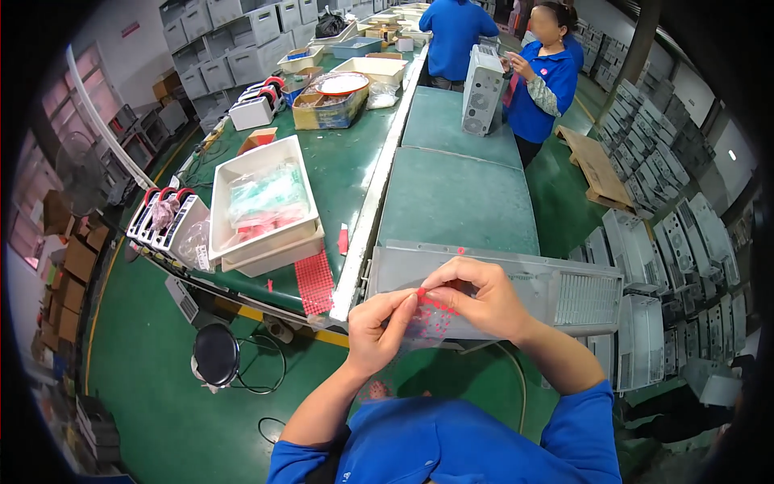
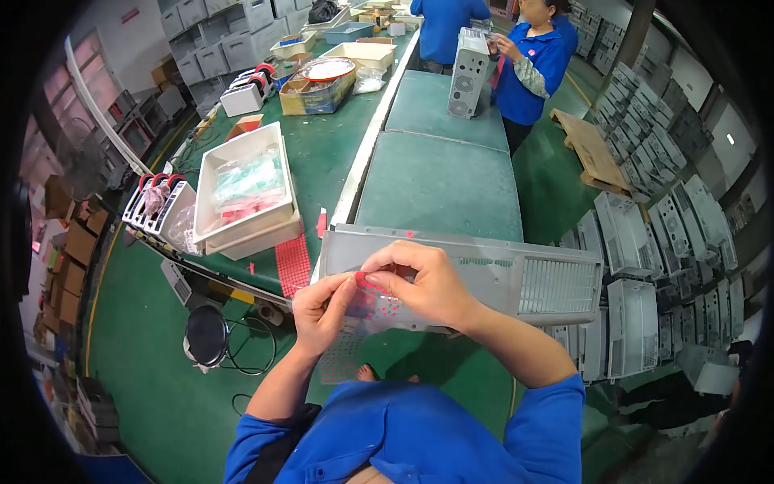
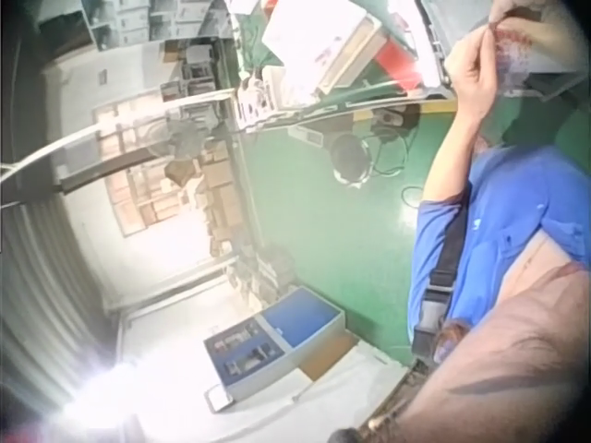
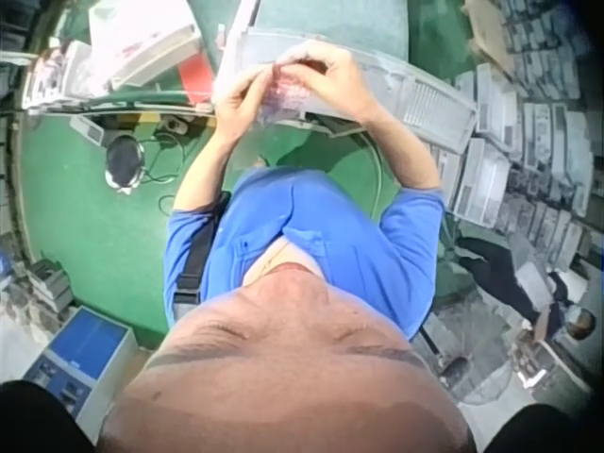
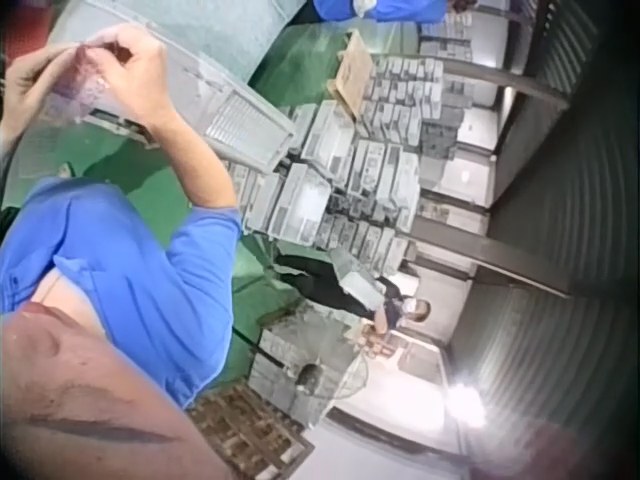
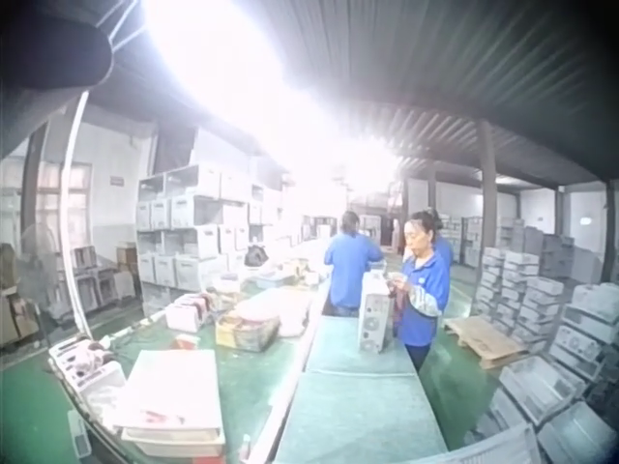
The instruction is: The person applies small red stickers by hand to specific points on metal computer chassis components.
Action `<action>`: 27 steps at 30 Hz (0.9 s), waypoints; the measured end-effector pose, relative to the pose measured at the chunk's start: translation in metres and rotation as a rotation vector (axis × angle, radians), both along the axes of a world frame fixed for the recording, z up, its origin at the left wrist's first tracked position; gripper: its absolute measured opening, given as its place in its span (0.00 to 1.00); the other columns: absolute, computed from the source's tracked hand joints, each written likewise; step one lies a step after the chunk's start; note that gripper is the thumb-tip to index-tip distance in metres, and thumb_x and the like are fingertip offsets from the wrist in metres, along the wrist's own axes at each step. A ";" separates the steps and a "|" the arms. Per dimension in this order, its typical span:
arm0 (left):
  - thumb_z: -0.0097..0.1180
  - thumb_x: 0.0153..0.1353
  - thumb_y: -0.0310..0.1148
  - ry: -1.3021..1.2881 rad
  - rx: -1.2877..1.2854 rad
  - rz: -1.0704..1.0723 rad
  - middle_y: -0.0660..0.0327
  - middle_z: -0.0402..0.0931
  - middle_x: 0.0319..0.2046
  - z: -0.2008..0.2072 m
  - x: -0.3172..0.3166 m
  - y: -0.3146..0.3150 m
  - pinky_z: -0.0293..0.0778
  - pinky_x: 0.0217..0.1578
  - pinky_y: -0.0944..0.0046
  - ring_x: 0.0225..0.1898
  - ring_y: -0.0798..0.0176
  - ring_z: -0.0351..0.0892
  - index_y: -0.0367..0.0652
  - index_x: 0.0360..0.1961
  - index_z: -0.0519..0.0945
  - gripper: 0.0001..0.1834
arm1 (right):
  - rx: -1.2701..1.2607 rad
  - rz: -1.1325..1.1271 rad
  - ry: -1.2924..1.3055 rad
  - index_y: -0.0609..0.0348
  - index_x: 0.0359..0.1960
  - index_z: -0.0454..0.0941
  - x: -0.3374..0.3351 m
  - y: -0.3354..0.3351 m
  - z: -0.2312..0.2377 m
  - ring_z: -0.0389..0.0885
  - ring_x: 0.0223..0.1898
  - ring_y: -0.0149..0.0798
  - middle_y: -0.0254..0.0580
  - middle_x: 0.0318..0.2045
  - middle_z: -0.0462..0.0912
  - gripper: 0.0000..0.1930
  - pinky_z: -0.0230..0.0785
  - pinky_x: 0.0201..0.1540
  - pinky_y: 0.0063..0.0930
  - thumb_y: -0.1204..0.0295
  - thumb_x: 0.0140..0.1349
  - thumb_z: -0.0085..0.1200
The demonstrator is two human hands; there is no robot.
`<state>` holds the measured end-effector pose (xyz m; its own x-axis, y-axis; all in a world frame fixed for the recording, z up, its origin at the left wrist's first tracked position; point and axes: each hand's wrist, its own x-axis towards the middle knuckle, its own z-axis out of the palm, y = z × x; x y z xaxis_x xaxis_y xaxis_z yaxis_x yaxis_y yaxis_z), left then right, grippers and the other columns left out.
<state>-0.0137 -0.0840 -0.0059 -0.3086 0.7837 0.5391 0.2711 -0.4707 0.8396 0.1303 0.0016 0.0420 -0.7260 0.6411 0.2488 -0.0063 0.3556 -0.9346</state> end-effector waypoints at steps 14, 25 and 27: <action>0.54 0.51 0.22 0.096 0.025 0.062 0.59 0.75 0.19 -0.003 0.002 -0.002 0.66 0.21 0.70 0.19 0.66 0.72 0.36 0.31 0.79 0.06 | 0.278 -0.109 -0.064 0.63 0.28 0.74 -0.004 -0.012 0.007 0.72 0.21 0.28 0.37 0.24 0.74 0.03 0.65 0.23 0.20 0.77 0.52 0.53; 0.51 0.54 0.20 0.087 -0.003 0.033 0.58 0.77 0.22 -0.008 0.000 -0.001 0.70 0.23 0.75 0.23 0.71 0.76 0.31 0.31 0.78 0.05 | 1.127 -0.288 0.048 0.67 0.30 0.71 -0.013 -0.020 -0.018 0.75 0.22 0.39 0.44 0.26 0.75 0.12 0.69 0.21 0.25 0.85 0.41 0.56; 0.52 0.53 0.21 0.062 0.002 0.020 0.58 0.77 0.21 -0.005 0.001 0.000 0.70 0.24 0.72 0.22 0.68 0.76 0.32 0.30 0.78 0.05 | 1.216 -0.284 0.058 0.67 0.31 0.71 -0.012 -0.017 -0.025 0.75 0.23 0.38 0.44 0.27 0.74 0.13 0.68 0.21 0.25 0.81 0.40 0.54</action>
<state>-0.0123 -0.0842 -0.0107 -0.2902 0.7766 0.5592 0.3319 -0.4663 0.8200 0.1188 -0.0150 0.0167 -0.5675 0.1057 0.8166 0.1819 0.9833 -0.0008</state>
